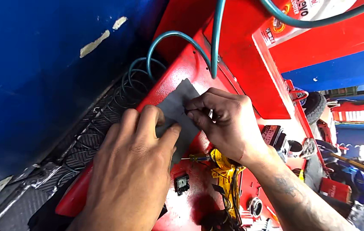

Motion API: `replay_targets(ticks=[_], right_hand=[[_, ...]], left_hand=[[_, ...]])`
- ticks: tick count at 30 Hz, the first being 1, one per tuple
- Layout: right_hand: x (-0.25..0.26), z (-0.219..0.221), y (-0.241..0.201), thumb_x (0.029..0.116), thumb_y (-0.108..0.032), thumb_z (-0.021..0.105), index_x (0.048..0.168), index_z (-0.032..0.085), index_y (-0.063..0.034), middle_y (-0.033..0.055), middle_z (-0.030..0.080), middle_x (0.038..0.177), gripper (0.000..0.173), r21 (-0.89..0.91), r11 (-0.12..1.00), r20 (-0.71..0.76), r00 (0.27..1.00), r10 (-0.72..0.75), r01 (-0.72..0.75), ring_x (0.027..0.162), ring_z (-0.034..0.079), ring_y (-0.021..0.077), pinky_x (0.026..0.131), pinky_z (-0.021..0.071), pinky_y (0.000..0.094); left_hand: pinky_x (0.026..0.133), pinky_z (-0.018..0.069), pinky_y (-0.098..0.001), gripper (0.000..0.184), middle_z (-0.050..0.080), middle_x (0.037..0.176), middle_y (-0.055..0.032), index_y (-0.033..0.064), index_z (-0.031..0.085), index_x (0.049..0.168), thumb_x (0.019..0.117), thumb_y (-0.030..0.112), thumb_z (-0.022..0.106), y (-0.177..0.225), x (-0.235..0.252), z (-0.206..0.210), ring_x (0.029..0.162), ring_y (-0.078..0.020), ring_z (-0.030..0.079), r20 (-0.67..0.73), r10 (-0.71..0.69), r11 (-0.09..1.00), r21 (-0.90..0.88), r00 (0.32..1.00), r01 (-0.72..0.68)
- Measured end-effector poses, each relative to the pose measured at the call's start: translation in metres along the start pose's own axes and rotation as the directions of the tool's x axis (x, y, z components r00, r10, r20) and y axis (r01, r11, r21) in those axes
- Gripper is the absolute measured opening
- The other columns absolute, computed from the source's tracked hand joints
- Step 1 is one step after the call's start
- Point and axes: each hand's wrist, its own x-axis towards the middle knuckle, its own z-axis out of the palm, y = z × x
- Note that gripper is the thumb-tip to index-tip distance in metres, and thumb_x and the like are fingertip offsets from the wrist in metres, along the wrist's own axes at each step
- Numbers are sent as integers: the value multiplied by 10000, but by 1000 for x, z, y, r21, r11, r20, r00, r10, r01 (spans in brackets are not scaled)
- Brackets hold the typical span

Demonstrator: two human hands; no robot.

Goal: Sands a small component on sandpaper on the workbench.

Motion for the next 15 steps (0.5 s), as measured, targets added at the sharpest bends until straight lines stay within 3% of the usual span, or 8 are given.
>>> replay_targets(ticks=[6,15], right_hand=[[-5,3,1,972,-123,648,999,769,-120,16,687,969,124,-100,978,35,983,-181,184,878,669,139,692,558,325],[-14,10,0,958,-89,643,967,768,-83,53,705,994,126,-142,970,-37,978,-205,198,916,679,172,715,559,324]], left_hand=[[689,447,-457,268,582,1165,-74,257,753,1180,956,299,612,0,0,0,968,-318,557,11,-5,1000,1,1000,5],[694,446,-448,269,581,1166,-62,269,757,1173,951,315,613,-1,0,0,970,-303,556,8,-13,1000,-9,1000,13]])
